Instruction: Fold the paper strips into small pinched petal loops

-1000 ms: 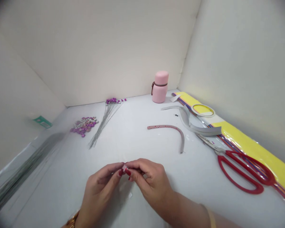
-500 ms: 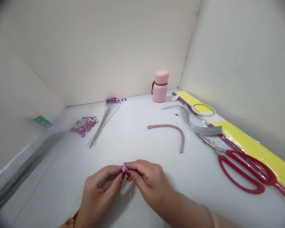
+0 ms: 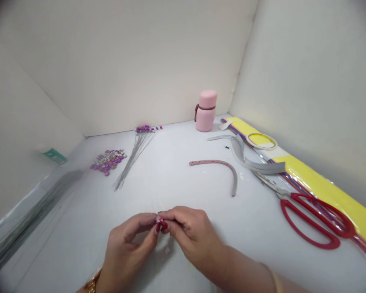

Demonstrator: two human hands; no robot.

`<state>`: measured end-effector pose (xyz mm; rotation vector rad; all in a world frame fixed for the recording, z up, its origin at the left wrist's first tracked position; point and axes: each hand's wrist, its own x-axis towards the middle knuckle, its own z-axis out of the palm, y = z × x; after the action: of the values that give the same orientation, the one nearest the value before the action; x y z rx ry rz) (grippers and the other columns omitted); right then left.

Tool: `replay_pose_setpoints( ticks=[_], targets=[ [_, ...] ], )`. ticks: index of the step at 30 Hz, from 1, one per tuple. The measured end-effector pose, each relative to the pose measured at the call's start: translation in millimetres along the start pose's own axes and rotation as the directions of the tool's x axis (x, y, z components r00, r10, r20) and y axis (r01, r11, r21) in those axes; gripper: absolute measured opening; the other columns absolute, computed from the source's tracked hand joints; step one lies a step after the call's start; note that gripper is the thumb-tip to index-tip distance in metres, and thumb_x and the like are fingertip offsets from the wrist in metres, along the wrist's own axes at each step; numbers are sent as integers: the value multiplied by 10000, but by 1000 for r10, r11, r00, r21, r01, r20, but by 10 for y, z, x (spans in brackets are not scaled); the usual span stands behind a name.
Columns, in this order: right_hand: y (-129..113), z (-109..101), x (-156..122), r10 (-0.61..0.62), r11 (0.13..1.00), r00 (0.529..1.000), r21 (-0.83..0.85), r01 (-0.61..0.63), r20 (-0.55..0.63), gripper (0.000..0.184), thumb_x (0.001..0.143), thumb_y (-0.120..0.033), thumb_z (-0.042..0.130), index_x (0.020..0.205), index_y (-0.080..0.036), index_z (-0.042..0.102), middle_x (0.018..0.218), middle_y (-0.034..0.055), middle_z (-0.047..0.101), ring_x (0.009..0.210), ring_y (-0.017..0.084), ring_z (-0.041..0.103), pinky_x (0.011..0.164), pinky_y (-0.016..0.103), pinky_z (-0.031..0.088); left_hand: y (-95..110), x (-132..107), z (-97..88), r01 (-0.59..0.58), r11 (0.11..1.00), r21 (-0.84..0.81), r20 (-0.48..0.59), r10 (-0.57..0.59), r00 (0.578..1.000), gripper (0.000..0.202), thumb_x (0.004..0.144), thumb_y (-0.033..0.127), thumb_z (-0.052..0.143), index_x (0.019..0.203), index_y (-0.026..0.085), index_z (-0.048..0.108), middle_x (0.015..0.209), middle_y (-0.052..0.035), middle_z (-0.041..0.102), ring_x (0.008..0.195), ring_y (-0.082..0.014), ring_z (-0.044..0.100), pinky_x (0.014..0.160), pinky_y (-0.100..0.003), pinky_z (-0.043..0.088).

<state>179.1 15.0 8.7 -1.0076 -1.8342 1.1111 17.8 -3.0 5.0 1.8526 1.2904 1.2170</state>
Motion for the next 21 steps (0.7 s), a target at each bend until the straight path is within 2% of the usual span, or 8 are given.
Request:
replay_pose_setpoints(
  ticks=[7,11,15,21],
  targets=[
    [3,15,-9,18,1000,1000,-4,-18,0,203,836,-178,487,954,-216,648,733,16,666,669,130,619,635,226,504,8,-1,-13,17,1000,-21,24,-17,1000,113,746,105,567,816,155,640,728,-33,699,648,-135,659,604,-212,545],
    [6,24,-24,8,1000,1000,-16,-9,-3,213,842,-180,471,968,-223,638,756,22,671,685,135,624,643,231,513,9,3,-14,-82,996,43,-8,83,997,120,735,89,573,804,158,645,721,-34,707,637,-138,662,600,-211,546],
    [-5,27,-36,-33,998,999,-51,31,-24,225,839,-152,463,968,-223,633,771,22,673,688,131,631,641,222,513,-9,-25,-30,-197,969,148,12,198,980,163,746,64,556,851,148,647,787,-63,713,720,-153,667,676,-225,540],
    [-15,58,-58,-70,991,996,-120,63,-59,227,832,-120,464,965,-218,619,796,21,679,704,127,633,649,214,509,-38,-64,-11,-279,918,282,16,287,958,223,744,37,540,918,150,622,824,-67,713,758,-167,664,708,-234,529]
  ],
)
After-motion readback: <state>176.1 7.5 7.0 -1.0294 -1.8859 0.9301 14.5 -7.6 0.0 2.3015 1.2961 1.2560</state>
